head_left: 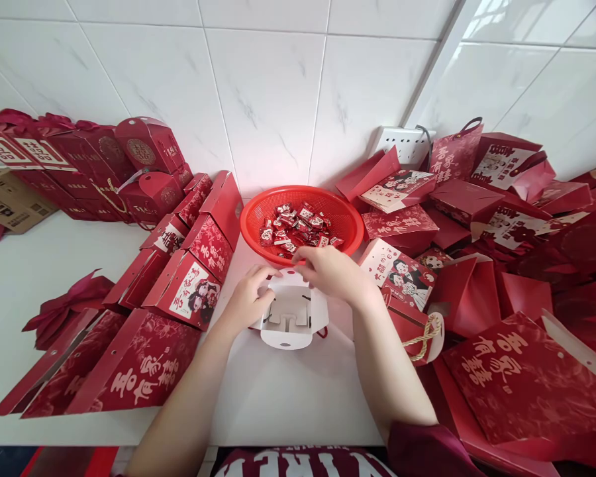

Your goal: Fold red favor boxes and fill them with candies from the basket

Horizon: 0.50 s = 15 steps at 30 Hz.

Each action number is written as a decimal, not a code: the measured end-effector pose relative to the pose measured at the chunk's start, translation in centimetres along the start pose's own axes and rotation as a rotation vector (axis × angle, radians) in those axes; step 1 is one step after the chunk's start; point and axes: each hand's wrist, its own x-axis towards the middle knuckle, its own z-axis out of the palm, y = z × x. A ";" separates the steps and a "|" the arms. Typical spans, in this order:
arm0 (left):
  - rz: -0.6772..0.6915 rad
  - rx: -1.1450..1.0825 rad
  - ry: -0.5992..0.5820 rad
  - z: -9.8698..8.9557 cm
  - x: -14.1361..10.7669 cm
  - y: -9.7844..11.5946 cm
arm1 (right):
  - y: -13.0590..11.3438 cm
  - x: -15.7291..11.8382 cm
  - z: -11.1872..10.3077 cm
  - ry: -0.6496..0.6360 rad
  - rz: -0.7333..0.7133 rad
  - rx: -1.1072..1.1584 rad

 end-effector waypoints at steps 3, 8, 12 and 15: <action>-0.032 -0.148 0.000 0.7 0.1 -0.6 | 0.3 2.1 -0.9 0.102 0.078 0.011; -0.107 -0.279 -0.045 1.5 0.4 -1.2 | 0.5 9.4 -1.2 -0.094 0.072 -0.011; -0.102 -0.292 -0.013 1.3 0.5 -1.3 | 0.0 14.0 -0.3 -0.267 0.074 -0.056; -0.116 -0.285 0.006 0.9 0.3 -1.0 | 0.0 15.6 0.8 -0.331 0.061 -0.103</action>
